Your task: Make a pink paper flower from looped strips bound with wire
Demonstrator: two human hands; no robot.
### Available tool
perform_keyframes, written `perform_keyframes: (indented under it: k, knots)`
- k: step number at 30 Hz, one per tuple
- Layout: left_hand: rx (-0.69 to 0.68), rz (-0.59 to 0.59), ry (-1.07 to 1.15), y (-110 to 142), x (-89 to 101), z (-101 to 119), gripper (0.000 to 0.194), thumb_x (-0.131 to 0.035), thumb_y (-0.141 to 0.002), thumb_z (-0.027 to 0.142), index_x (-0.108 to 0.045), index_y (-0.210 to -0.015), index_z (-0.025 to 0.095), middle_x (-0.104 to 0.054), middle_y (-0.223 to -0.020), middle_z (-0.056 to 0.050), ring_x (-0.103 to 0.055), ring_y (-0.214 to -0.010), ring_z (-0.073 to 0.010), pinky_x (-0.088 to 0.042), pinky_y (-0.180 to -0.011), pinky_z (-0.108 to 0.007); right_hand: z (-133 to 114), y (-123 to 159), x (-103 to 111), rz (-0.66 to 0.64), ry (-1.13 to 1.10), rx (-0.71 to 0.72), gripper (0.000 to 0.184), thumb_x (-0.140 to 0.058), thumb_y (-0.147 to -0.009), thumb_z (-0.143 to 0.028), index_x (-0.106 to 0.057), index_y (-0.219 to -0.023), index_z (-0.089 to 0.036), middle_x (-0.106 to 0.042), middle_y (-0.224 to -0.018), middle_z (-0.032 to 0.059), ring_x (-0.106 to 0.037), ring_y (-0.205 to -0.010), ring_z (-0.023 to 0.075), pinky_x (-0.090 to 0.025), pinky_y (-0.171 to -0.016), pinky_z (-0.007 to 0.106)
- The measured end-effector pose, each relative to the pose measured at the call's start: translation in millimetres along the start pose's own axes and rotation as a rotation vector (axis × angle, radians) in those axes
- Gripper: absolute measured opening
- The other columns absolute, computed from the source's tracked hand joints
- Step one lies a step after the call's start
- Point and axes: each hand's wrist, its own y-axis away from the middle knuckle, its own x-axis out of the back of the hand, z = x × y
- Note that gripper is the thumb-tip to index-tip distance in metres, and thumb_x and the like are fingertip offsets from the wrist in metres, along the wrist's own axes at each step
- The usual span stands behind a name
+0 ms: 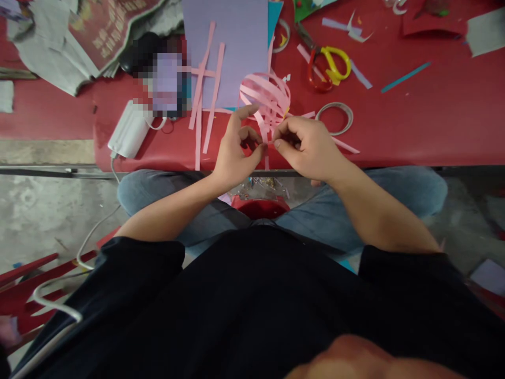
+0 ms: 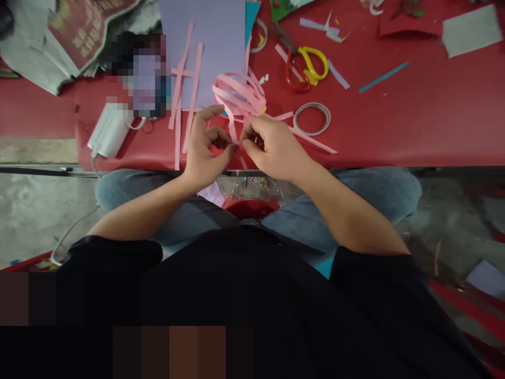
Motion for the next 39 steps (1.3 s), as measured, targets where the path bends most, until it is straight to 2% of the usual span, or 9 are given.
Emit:
perform_keyframes:
  k: [5, 9, 17, 25, 29, 34, 39]
  knots:
    - [0.071, 0.061, 0.059, 5, -1.8, 4, 0.052, -0.086, -0.086, 0.014, -0.063, -0.13, 0.029, -0.063, -0.089, 0.004, -0.072, -0.088, -0.017, -0.055, -0.085, -0.035, -2, 2, -9, 0.024, -0.012, 0.002, 0.017, -0.073, -0.102, -0.042, -0.069, -0.097, -0.026, -0.069, -0.088, 0.005, -0.064, -0.084, 0.0246, -0.059, -0.085, 0.048]
    - [0.119, 0.062, 0.115, 8, -3.0, 5, 0.047, -0.082, -0.088, 0.009, -0.063, -0.127, 0.029, -0.059, -0.09, 0.004, -0.073, -0.097, -0.0188, -0.058, -0.09, -0.038, -2, 3, -13, 0.032, 0.003, -0.004, 0.017, -0.073, -0.101, -0.041, -0.068, -0.095, -0.026, -0.067, -0.086, 0.0046, -0.063, -0.083, 0.0241, -0.059, -0.084, 0.047]
    - [0.163, 0.041, 0.142, 9, -2.7, 16, 0.047, -0.076, -0.086, 0.005, -0.068, -0.127, 0.028, -0.062, -0.089, 0.003, -0.071, -0.091, -0.0169, -0.062, -0.09, -0.037, 3, 5, -17, 0.043, 0.029, -0.027, 0.023, -0.072, -0.101, -0.049, -0.069, -0.097, -0.027, -0.066, -0.082, 0.0042, -0.062, -0.078, 0.0231, -0.061, -0.078, 0.046]
    - [0.121, 0.024, 0.078, 10, -2.0, 17, 0.047, -0.076, -0.087, 0.007, -0.07, -0.129, 0.028, -0.067, -0.09, 0.002, -0.071, -0.086, -0.016, -0.063, -0.089, -0.037, 6, 5, -18, 0.049, 0.048, -0.021, 0.022, -0.072, -0.101, -0.048, -0.07, -0.099, -0.027, -0.068, -0.083, 0.0047, -0.065, -0.081, 0.0239, -0.062, -0.08, 0.046]
    - [0.033, -0.009, -0.018, 11, -1.6, 14, 0.046, -0.077, -0.091, 0.015, -0.066, -0.133, 0.029, -0.068, -0.09, 0.003, -0.072, -0.084, -0.015, -0.064, -0.089, -0.035, 7, 5, -19, 0.054, 0.066, -0.031, 0.019, -0.072, -0.101, -0.044, -0.069, -0.097, -0.026, -0.069, -0.084, 0.0041, -0.065, -0.078, 0.0226, -0.062, -0.079, 0.045]
    - [-0.091, -0.033, -0.165, 12, -1.7, 11, 0.042, -0.07, -0.098, 0.026, -0.061, -0.139, 0.032, -0.067, -0.092, 0.003, -0.073, -0.084, -0.014, -0.065, -0.088, -0.033, 6, 5, -20, 0.044, 0.094, -0.038, 0.015, -0.071, -0.101, -0.04, -0.069, -0.097, -0.026, -0.07, -0.086, 0.0033, -0.066, -0.078, 0.022, -0.062, -0.078, 0.043]
    - [-0.111, -0.035, -0.198, 14, -2.2, 15, 0.04, -0.07, -0.1, 0.031, -0.059, -0.139, 0.03, -0.068, -0.093, 0.001, -0.075, -0.085, -0.0158, -0.064, -0.087, -0.034, 6, 6, -20, 0.036, 0.105, -0.032, 0.012, -0.069, -0.102, -0.036, -0.069, -0.097, -0.025, -0.07, -0.085, 0.0035, -0.067, -0.077, 0.0217, -0.062, -0.078, 0.043]
